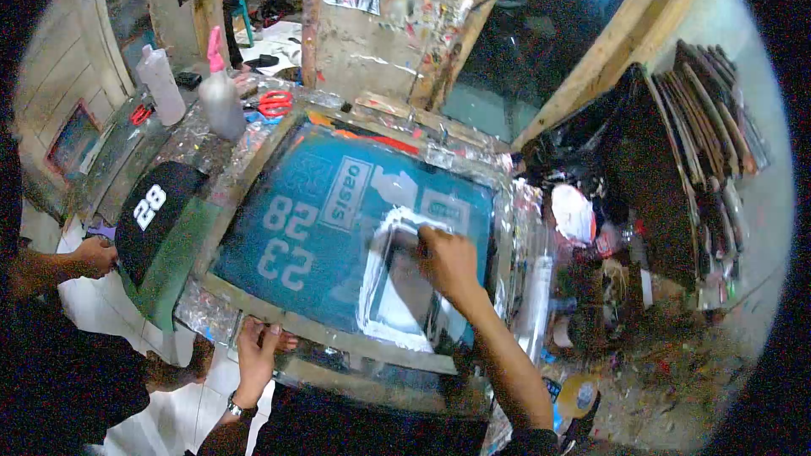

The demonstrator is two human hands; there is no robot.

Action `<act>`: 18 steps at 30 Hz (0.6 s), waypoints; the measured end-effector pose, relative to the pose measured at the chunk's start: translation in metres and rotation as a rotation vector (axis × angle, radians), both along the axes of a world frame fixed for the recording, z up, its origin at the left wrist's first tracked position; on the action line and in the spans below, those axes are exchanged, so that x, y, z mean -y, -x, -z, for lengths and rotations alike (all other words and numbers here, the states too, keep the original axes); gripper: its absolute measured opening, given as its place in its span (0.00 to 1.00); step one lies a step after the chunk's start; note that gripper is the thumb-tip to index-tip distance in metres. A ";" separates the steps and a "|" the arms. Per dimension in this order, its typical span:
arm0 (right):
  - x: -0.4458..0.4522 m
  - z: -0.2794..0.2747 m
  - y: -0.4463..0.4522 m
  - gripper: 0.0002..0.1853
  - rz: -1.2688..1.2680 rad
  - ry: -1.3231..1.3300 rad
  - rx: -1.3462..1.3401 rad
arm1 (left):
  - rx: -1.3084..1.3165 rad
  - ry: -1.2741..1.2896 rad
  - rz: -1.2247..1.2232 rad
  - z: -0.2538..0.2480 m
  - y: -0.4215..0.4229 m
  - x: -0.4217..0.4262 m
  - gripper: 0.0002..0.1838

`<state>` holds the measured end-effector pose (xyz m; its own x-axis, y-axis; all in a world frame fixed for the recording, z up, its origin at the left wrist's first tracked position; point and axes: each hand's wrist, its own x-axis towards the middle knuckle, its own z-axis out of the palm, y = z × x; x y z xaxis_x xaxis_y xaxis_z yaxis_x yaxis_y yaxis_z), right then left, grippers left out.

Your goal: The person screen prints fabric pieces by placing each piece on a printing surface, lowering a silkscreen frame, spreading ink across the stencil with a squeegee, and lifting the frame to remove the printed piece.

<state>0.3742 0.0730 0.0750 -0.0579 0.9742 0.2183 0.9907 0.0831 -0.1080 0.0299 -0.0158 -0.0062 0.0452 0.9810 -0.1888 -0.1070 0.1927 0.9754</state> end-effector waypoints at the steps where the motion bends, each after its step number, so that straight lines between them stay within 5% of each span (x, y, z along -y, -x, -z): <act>1: 0.005 -0.012 0.001 0.17 -0.015 -0.008 0.004 | 0.004 -0.008 -0.015 -0.003 0.000 -0.003 0.09; 3: 0.018 -0.041 0.004 0.20 -0.108 0.297 0.010 | -0.014 0.030 0.058 -0.012 0.001 -0.004 0.10; 5: 0.012 -0.027 -0.008 0.22 -0.311 0.482 -0.350 | -0.019 0.025 0.006 -0.010 -0.001 -0.003 0.11; 6: 0.006 -0.027 -0.007 0.24 -0.279 0.544 -0.160 | 0.000 0.048 0.016 -0.012 -0.001 -0.002 0.11; 10: -0.026 -0.036 -0.008 0.21 -0.031 0.199 0.103 | 0.030 0.060 0.023 -0.019 0.001 -0.004 0.13; 13: -0.054 -0.028 -0.025 0.18 -0.160 0.014 0.056 | 0.041 0.082 0.037 -0.016 0.001 -0.003 0.13; 18: 0.000 -0.012 0.001 0.14 -0.263 0.122 0.108 | 0.038 0.107 0.086 -0.006 0.005 -0.002 0.13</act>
